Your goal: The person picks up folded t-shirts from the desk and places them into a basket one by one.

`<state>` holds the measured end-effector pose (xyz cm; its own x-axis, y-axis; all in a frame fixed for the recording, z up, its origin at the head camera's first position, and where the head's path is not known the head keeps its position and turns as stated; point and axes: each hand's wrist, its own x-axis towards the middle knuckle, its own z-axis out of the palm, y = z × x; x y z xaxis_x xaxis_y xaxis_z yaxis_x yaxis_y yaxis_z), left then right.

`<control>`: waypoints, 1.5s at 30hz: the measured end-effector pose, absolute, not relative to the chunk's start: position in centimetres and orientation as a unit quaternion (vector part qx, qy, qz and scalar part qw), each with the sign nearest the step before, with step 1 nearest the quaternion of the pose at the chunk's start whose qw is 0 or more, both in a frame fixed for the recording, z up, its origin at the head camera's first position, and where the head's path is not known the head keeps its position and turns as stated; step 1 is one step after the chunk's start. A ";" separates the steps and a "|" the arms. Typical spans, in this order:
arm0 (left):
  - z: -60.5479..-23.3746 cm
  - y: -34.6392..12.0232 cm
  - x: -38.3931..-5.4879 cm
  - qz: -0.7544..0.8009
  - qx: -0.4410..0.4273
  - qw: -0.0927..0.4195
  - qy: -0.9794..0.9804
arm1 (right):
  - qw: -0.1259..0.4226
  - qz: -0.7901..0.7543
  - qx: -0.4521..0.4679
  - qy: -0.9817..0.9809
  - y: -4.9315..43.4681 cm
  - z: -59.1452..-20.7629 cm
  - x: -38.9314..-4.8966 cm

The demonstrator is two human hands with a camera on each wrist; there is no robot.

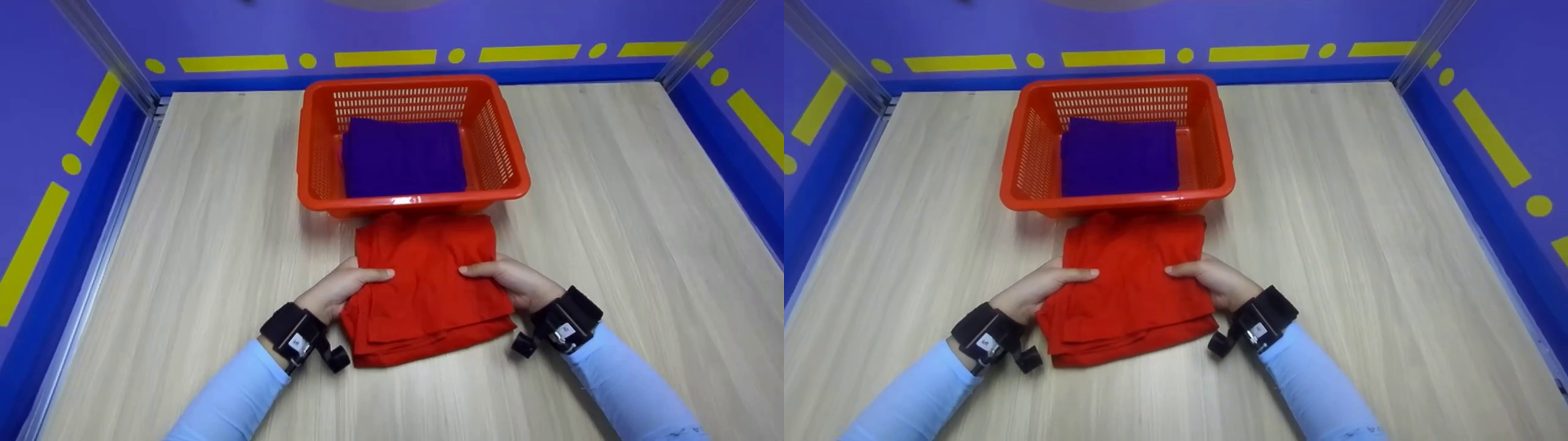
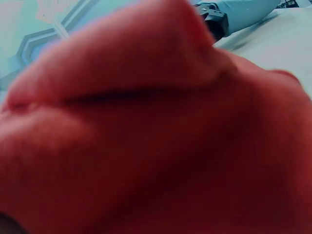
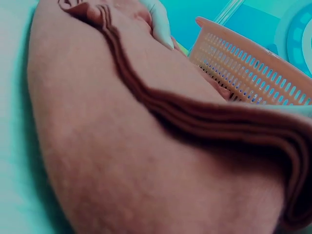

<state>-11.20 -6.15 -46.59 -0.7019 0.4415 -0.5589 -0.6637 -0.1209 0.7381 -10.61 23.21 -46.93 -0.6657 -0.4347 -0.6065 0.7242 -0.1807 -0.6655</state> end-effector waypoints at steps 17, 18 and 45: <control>-43.5 -7.5 -10.6 0.736 -0.042 0.358 0.574 | 0.353 -0.774 0.101 0.516 23.0 -43.6 -9.1; -43.0 -7.5 -10.5 0.735 -0.027 0.357 0.576 | 0.354 -0.774 0.093 0.517 23.1 -43.1 -8.9; -33.8 -8.0 -16.9 0.734 0.093 0.200 0.642 | 0.227 -0.796 0.014 0.561 22.6 -32.8 -15.6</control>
